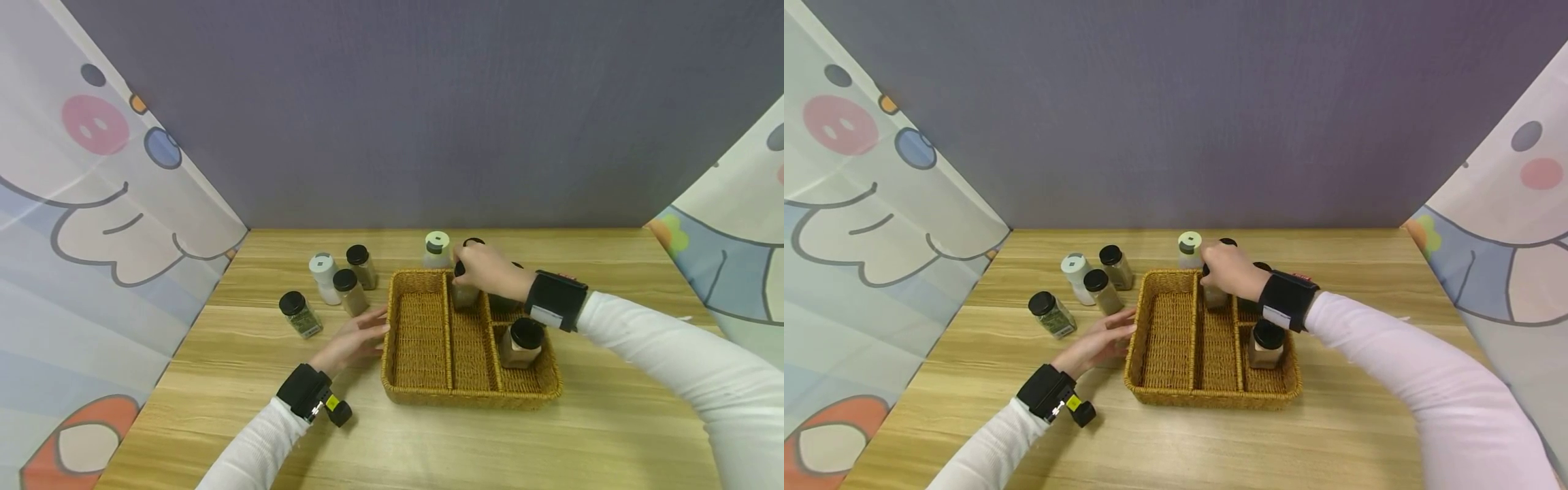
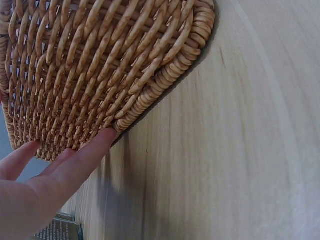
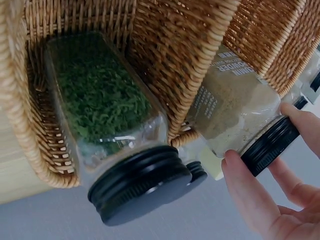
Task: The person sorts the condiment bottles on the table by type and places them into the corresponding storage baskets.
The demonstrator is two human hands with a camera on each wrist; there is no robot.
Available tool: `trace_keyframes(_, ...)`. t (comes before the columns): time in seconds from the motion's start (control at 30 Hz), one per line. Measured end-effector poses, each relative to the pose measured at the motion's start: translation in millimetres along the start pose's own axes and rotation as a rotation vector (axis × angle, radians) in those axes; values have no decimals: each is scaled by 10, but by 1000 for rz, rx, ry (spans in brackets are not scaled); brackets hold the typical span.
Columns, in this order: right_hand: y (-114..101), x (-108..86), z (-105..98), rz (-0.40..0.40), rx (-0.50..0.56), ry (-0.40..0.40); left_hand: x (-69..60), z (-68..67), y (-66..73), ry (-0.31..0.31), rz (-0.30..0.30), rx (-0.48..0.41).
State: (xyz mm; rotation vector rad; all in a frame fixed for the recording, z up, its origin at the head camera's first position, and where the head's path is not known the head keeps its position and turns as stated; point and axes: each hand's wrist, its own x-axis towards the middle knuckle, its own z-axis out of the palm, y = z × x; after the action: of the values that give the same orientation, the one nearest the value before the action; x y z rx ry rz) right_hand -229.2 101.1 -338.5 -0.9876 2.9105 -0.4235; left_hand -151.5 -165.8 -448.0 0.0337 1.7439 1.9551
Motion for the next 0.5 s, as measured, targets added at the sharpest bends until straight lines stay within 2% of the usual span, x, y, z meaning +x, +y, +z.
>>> trace_keyframes(0.23,14,-3,58,-7,-18,4,-3,10,11,-3,1,2)
trace_keyframes(0.5,28,-3,99,15,-22,-29,-15,17,22,2,8,18)
